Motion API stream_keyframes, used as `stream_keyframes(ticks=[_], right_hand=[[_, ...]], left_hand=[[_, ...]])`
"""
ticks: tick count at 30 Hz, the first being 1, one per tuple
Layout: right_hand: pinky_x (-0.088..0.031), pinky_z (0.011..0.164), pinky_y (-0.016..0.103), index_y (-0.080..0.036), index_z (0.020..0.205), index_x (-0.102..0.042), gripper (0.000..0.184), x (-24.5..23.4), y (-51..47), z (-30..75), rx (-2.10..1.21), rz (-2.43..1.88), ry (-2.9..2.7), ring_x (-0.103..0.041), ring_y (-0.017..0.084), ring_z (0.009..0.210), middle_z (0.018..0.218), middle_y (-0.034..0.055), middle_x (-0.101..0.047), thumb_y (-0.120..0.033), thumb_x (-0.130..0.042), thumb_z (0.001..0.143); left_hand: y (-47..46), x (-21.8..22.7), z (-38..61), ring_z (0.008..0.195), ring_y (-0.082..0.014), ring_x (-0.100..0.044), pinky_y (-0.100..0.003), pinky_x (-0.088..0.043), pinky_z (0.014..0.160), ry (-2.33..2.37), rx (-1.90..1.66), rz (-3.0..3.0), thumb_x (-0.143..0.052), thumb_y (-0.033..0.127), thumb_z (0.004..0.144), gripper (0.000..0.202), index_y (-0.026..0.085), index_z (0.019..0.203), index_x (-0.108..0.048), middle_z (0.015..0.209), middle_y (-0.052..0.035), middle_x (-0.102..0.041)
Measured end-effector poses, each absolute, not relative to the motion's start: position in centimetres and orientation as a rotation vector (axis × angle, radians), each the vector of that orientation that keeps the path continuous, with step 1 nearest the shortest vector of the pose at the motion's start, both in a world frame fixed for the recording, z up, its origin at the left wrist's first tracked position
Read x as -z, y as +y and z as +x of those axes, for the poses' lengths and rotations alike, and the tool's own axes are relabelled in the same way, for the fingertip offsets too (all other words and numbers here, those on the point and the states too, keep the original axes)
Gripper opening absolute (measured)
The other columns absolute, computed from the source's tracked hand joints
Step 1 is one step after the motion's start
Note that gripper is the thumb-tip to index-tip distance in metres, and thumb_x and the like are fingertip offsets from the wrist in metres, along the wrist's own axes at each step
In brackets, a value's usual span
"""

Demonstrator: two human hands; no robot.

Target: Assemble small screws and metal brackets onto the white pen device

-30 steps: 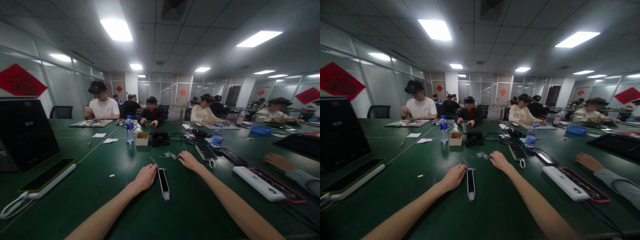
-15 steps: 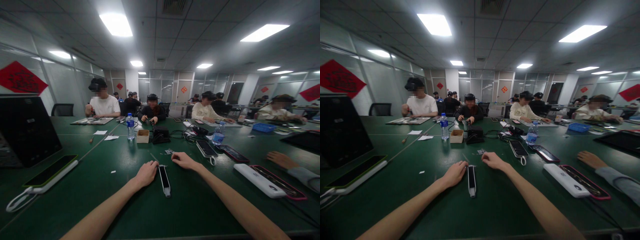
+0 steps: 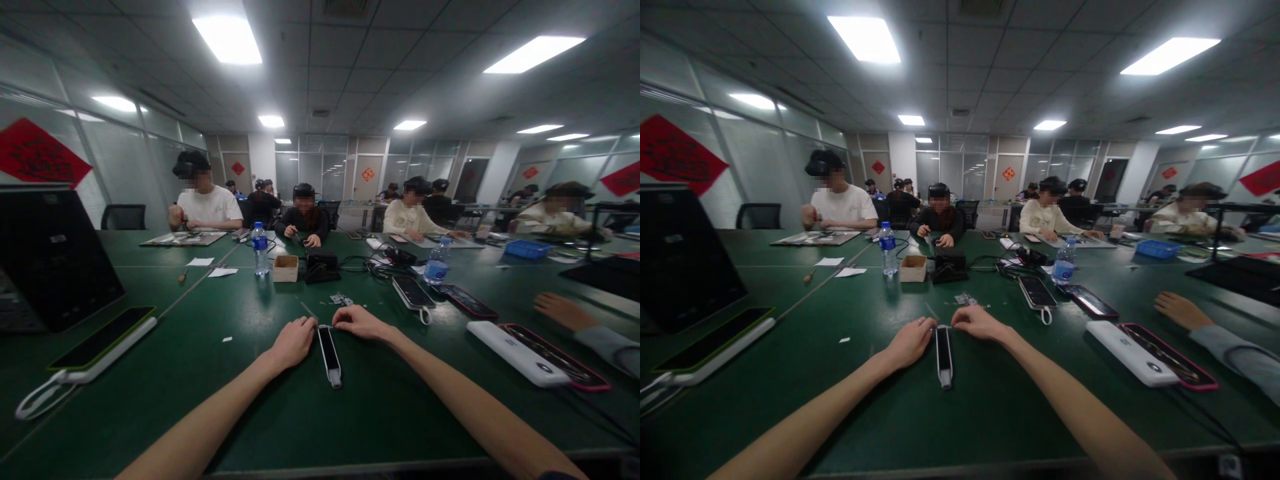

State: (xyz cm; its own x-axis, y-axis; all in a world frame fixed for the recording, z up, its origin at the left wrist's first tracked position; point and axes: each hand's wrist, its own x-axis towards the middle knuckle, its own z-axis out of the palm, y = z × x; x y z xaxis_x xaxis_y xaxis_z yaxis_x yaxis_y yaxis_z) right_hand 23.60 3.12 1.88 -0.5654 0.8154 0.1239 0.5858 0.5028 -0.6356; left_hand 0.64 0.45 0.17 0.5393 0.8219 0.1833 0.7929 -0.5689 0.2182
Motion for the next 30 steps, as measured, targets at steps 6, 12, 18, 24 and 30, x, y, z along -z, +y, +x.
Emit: stream_keyframes(ticks=[6,12,18,24,30], right_hand=[[-0.049,0.080,0.029,-0.018,0.093,-0.068,0.017,-1.0,3.5,23.5,-0.796,-1.160,-2.272,-0.063,0.016,0.085,0.092,0.0026,-0.068,-0.023,-0.057,0.081],[-0.050,0.079,0.029,-0.017,0.093,-0.068,0.018,-1.0,3.8,23.8,-0.908,-1.173,-2.234,-0.064,0.016,0.082,0.090,0.0024,-0.069,-0.026,-0.061,0.079],[-0.050,0.076,0.028,-0.015,0.092,-0.069,0.020,-1.4,2.8,22.9,-0.947,-1.150,-2.187,-0.063,0.016,0.080,0.089,0.0036,-0.069,-0.028,-0.065,0.076],[-0.049,0.071,0.026,-0.016,0.095,-0.068,0.025,-1.1,2.6,22.4,-0.809,-1.092,-2.223,-0.061,0.015,0.079,0.091,0.0034,-0.068,-0.030,-0.068,0.075],[-0.046,0.076,0.029,-0.018,0.096,-0.068,0.023,-1.7,5.2,26.8,-0.444,-1.267,-2.192,-0.061,0.017,0.085,0.096,0.0042,-0.068,-0.033,-0.058,0.082]], left_hand=[[0.4,-0.3,0.7,0.097,-0.0195,-0.057,-0.032,-0.043,0.085,1.429,-0.387,2.640,-0.030,0.023,0.095,0.027,0.022,0.113,-0.050,0.108,-0.0059,-0.058],[0.4,-0.1,0.7,0.096,-0.0192,-0.057,-0.031,-0.042,0.084,1.404,-0.400,2.657,-0.029,0.024,0.096,0.026,0.022,0.112,-0.050,0.107,-0.0060,-0.058],[0.6,0.2,0.6,0.095,-0.0198,-0.058,-0.031,-0.043,0.082,1.394,-0.430,2.701,-0.030,0.023,0.095,0.027,0.021,0.112,-0.051,0.106,-0.0064,-0.059],[0.8,0.5,0.5,0.090,-0.0200,-0.059,-0.031,-0.044,0.077,1.374,-0.473,2.727,-0.030,0.022,0.094,0.026,0.021,0.109,-0.051,0.102,-0.0061,-0.060],[1.0,0.6,0.4,0.089,-0.0192,-0.058,-0.030,-0.044,0.077,1.358,-0.498,2.687,-0.033,0.023,0.094,0.025,0.022,0.110,-0.051,0.103,-0.0056,-0.059]])
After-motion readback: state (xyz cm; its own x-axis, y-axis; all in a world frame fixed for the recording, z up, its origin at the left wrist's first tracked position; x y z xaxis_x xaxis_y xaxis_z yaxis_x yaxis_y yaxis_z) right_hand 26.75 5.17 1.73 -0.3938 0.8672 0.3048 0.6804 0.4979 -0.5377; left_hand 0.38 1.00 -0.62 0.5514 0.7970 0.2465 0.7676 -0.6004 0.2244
